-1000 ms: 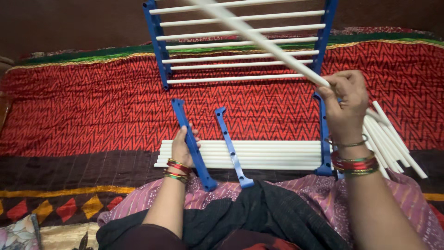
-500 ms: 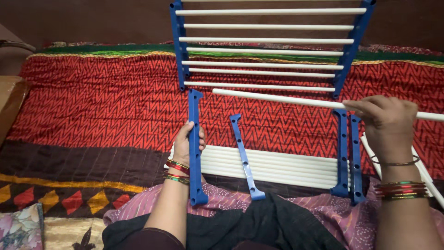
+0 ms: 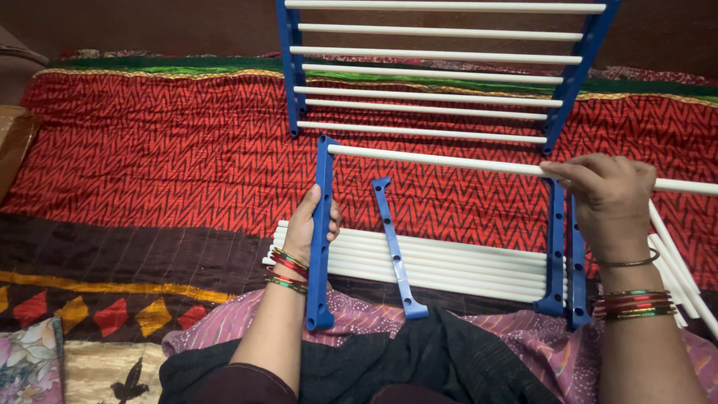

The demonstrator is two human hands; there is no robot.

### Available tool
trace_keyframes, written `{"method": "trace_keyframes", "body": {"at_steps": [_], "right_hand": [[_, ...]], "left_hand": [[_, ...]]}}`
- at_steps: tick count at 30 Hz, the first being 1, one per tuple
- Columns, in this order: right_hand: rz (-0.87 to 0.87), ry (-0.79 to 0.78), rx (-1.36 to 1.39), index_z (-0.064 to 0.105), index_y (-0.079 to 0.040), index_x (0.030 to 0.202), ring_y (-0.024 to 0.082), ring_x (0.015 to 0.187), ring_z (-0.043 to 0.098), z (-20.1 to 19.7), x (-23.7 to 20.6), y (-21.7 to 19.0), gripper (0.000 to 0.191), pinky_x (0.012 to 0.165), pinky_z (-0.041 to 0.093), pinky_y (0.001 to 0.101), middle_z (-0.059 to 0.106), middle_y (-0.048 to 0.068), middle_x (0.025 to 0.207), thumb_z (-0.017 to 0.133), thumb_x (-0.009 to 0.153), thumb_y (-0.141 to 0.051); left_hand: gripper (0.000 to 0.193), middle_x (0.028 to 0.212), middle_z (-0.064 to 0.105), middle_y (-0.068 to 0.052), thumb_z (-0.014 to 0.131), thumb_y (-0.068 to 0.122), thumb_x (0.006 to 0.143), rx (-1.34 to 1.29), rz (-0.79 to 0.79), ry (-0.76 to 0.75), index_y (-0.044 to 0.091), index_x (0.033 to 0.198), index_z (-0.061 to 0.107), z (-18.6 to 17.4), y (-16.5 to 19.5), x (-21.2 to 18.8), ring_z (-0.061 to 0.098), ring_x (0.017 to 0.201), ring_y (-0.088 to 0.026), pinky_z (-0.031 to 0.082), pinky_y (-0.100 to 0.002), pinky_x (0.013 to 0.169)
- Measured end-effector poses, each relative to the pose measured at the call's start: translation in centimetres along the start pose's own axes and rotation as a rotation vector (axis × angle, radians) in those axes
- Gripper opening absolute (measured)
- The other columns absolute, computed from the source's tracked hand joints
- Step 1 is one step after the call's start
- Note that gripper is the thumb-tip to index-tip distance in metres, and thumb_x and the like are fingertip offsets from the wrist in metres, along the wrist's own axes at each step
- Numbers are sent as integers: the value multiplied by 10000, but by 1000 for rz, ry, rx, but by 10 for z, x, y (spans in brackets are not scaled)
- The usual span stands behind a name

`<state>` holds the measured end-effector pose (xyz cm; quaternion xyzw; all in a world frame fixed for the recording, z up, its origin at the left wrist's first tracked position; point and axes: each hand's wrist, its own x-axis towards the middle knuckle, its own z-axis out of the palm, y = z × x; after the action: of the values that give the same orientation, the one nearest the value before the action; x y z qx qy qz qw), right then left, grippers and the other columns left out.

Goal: The person assembles a plastic pipe rack on a bed, inserting white tubes into blue plastic end frames to build horizontal rows, then standing the frame upright and attaching vertical tubes and a top blue rail, pressing each tube into its sockets by hand.

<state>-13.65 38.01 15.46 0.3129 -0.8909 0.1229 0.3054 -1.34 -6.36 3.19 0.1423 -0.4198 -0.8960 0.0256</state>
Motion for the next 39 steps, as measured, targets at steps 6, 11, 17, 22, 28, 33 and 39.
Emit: {"method": "trace_keyframes", "body": {"at_steps": [6,11,17,22,28,33,39], "right_hand": [[-10,6,-8,787,-303,1142,135,946,623,-1,-2,2,159,920,367,333,711,-76,1002,757,1075,-161],[-33,25,-27,786,-282,1120,154,888,594,-6,-2,3,136,883,379,334,715,-65,1001,753,1100,-151],[-21,-42,32,782,-254,1036,185,827,618,-10,8,2,100,741,376,355,698,-35,902,760,996,-165],[-25,-76,-1,792,-255,1054,191,785,620,-17,10,-7,167,736,396,391,694,-41,859,747,948,-134],[64,-174,213,781,-191,1071,224,794,699,-19,11,-6,173,714,553,392,719,28,893,715,935,-106],[167,-199,418,769,-173,1079,238,825,733,-12,3,-5,178,704,579,395,731,52,958,717,914,-135],[-139,-122,-20,750,-185,1035,221,732,659,-5,11,-18,248,641,469,437,670,14,830,769,824,-314]], "left_hand": [[426,733,590,-45,513,490,1055,88,41,74,80,947,553,11,6,-7,563,541,-115,458,-242,439],[308,690,574,-22,518,413,1048,295,93,70,128,1152,571,22,14,-16,538,489,-95,442,-230,398],[351,640,546,-10,526,393,1022,314,12,76,223,1328,546,28,17,-17,503,436,-93,419,-225,365],[392,640,542,-12,531,385,1034,328,-15,44,210,1383,512,23,13,-17,504,442,-94,421,-228,368],[388,626,536,-6,527,375,1020,362,-40,38,238,1383,527,14,6,-12,499,436,-86,427,-227,365],[349,639,544,-13,535,367,1040,360,-47,29,180,1335,534,10,3,-8,506,443,-95,425,-233,363],[367,610,540,-6,523,374,1006,365,-13,26,307,1366,539,15,9,-10,497,416,-80,420,-218,350]]}}
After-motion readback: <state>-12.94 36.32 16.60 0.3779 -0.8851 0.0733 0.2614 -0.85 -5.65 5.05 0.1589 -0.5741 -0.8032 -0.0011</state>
